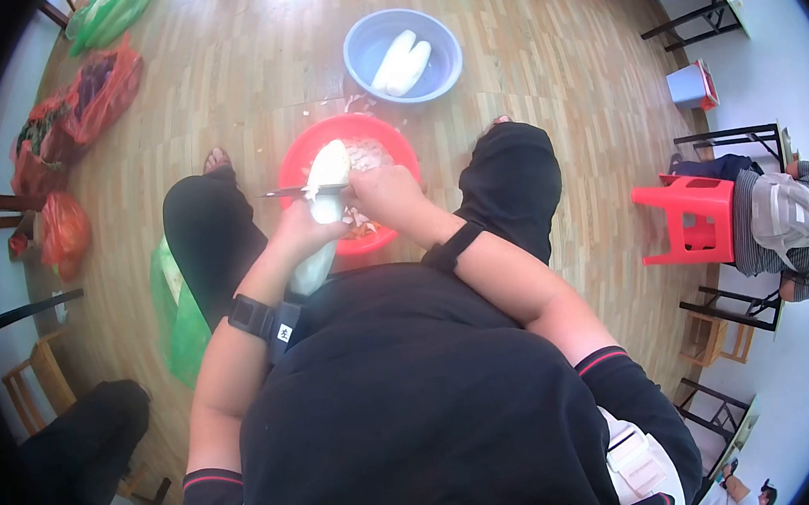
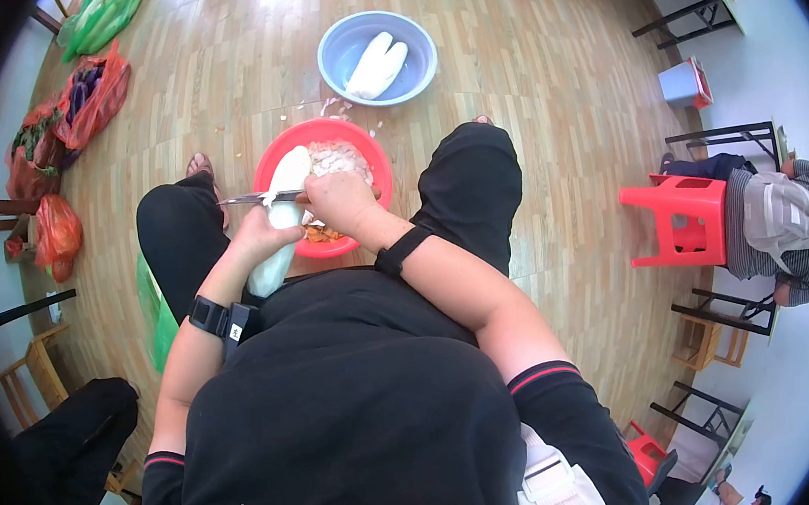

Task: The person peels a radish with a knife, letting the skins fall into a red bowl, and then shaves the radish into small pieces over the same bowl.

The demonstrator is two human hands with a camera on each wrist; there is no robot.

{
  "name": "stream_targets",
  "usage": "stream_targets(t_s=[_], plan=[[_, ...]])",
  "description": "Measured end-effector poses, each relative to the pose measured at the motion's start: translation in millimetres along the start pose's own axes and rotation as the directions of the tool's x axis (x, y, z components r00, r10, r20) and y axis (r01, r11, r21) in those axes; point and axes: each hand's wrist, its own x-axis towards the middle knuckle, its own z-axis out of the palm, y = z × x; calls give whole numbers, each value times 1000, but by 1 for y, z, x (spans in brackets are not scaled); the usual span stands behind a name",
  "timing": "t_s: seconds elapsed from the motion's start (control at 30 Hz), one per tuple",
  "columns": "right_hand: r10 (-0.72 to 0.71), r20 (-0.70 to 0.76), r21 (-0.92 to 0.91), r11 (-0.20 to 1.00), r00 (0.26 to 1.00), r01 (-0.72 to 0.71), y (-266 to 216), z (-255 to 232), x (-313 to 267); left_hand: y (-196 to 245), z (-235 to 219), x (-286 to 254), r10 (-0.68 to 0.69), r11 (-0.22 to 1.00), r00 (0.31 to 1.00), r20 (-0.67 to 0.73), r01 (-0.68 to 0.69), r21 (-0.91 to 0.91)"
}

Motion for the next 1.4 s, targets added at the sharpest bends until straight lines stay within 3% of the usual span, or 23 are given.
stream_targets(t_s=[0.3, 0.43, 0.63, 0.7, 0.83, 0.9, 0.93, 0.97, 1.03, 1.17, 1.27, 1.3, 1.4], plan=[[16, -32, -22, 1000, 999, -16, 4, 4, 4, 7, -3, -3, -35, 998, 999, -33, 37, 60], [78, -49, -18, 997, 996, -79, 12, 2, 7, 2, -3, -3, 16, 995, 1000, -26, -14, 102], [57, -52, -37, 998, 997, -59, 17, 3, 7, 2, -2, -1, -59, 989, 998, -8, 60, 134], [157, -39, -62, 985, 987, -160, 25, 4, 9, -9, 2, 2, -51, 995, 998, -26, 53, 84], [174, -68, -58, 982, 982, -178, 28, 4, 7, -13, 3, 4, 13, 997, 994, -112, -3, 83], [246, -42, 76, 967, 968, -243, 24, 3, 5, -9, 0, 5, -47, 996, 996, -73, 52, 69], [280, -40, 246, 933, 959, -263, 31, 10, 6, -14, 0, 8, -44, 997, 996, -80, 49, 66], [274, -44, 243, 936, 961, -256, 37, 12, 6, -23, 1, 14, -78, 994, 996, -50, 82, 77], [266, 76, 484, 833, 961, -269, 46, 14, 7, -28, 1, 17, -109, 990, 994, -25, 111, 92], [241, 130, 596, 756, 962, -270, 52, 29, 7, -37, 2, 22, -36, 998, 996, -77, 40, 52], [409, 269, 720, 516, 872, -464, 36, 12, 6, -39, 0, 22, 4, 998, 998, -65, -8, -56], [408, 264, 722, 518, 874, -459, 39, 17, 6, -38, -1, 21, 36, 990, 997, -66, -44, -133], [431, 132, 730, 567, 893, -381, 44, 28, 9, -39, -4, 24, -21, 997, 997, -75, 15, -74]])
